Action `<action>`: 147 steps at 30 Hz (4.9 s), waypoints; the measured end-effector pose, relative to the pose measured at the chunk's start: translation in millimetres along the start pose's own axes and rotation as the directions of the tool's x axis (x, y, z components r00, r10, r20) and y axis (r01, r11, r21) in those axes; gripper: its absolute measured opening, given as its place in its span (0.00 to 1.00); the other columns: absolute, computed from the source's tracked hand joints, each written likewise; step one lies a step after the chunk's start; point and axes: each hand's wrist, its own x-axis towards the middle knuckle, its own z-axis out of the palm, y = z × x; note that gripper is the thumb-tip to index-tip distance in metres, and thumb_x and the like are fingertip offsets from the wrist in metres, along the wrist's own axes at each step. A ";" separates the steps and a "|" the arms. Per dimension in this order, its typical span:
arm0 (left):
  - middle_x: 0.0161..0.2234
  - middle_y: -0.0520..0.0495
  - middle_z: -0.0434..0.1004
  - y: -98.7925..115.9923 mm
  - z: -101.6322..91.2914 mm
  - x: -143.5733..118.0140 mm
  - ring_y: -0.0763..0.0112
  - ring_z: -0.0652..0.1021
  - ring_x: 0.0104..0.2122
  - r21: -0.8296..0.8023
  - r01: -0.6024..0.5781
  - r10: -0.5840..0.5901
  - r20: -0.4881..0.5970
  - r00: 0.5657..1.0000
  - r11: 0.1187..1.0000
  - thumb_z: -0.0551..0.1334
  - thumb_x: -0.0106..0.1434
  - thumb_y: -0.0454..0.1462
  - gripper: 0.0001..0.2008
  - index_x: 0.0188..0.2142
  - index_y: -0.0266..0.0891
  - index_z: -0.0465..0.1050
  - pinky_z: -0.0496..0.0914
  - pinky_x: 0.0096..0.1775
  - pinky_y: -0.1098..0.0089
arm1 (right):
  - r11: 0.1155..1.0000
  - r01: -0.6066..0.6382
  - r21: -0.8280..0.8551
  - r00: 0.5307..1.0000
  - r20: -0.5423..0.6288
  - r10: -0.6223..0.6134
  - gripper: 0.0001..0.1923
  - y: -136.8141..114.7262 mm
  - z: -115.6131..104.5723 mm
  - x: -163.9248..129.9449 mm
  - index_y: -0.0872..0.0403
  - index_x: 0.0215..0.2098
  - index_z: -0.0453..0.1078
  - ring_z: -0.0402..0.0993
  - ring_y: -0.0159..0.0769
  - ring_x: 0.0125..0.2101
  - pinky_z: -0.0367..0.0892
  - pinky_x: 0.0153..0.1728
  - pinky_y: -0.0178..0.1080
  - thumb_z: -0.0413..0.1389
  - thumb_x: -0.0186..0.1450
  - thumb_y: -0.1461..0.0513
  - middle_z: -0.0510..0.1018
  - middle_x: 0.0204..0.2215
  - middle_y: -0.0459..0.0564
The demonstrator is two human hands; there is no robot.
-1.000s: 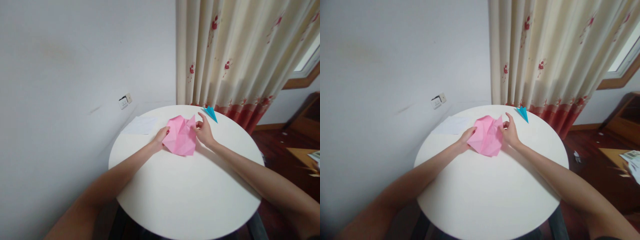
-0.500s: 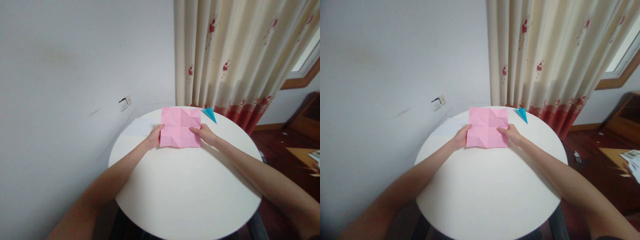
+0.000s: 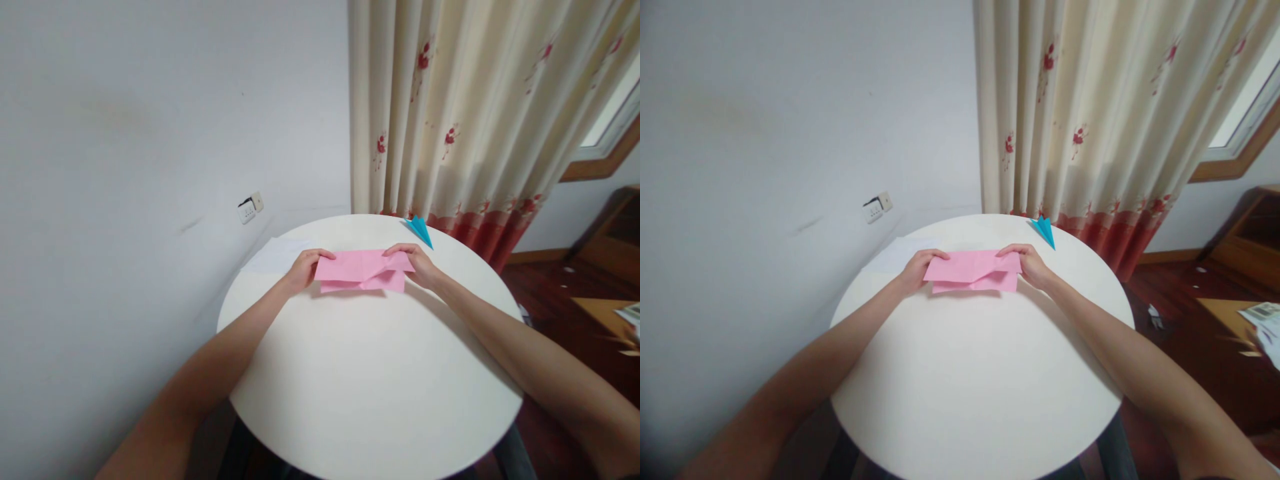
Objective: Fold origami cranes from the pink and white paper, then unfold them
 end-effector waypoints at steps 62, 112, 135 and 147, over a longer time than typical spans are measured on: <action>0.24 0.47 0.75 14.1 38.8 -18.0 0.73 0.71 0.23 0.498 -0.008 -0.134 0.249 0.959 0.867 0.65 0.55 0.51 0.22 0.31 0.31 0.78 0.58 0.24 0.74 | 0.866 0.157 -0.474 0.987 0.039 -0.158 0.19 4.8 33.9 -3.6 0.58 0.38 0.75 0.68 0.31 0.21 0.61 0.24 0.34 0.65 0.51 0.55 0.76 0.22 0.47; 0.40 0.44 0.81 12.0 68.2 -18.7 0.61 0.78 0.38 0.452 -0.172 0.161 0.064 0.985 0.875 0.63 0.59 0.47 0.19 0.41 0.35 0.80 0.69 0.41 0.66 | 0.687 0.244 -0.685 0.955 0.046 -0.293 0.24 7.3 65.1 -16.7 0.53 0.19 0.58 0.57 0.31 0.21 0.50 0.24 0.35 0.44 0.68 0.49 0.63 0.16 0.44; 0.43 0.44 0.73 19.5 54.6 -18.7 0.69 0.73 0.38 0.542 -0.410 0.321 0.256 0.912 0.733 0.67 0.56 0.39 0.19 0.48 0.42 0.75 0.67 0.44 0.67 | 0.968 -0.251 -0.016 0.967 -0.039 0.251 0.20 5.1 49.6 -8.0 0.59 0.25 0.71 0.63 0.30 0.21 0.56 0.21 0.33 0.64 0.50 0.50 0.75 0.22 0.51; 0.26 0.46 0.76 15.2 55.1 -15.3 0.71 0.73 0.26 0.369 -0.160 0.182 -0.025 0.983 0.915 0.67 0.53 0.48 0.17 0.29 0.33 0.77 0.67 0.30 0.71 | 0.981 -0.178 -0.074 0.981 -0.094 0.171 0.18 1.7 38.2 -6.2 0.55 0.26 0.71 0.70 0.33 0.25 0.63 0.28 0.35 0.57 0.58 0.47 0.76 0.24 0.49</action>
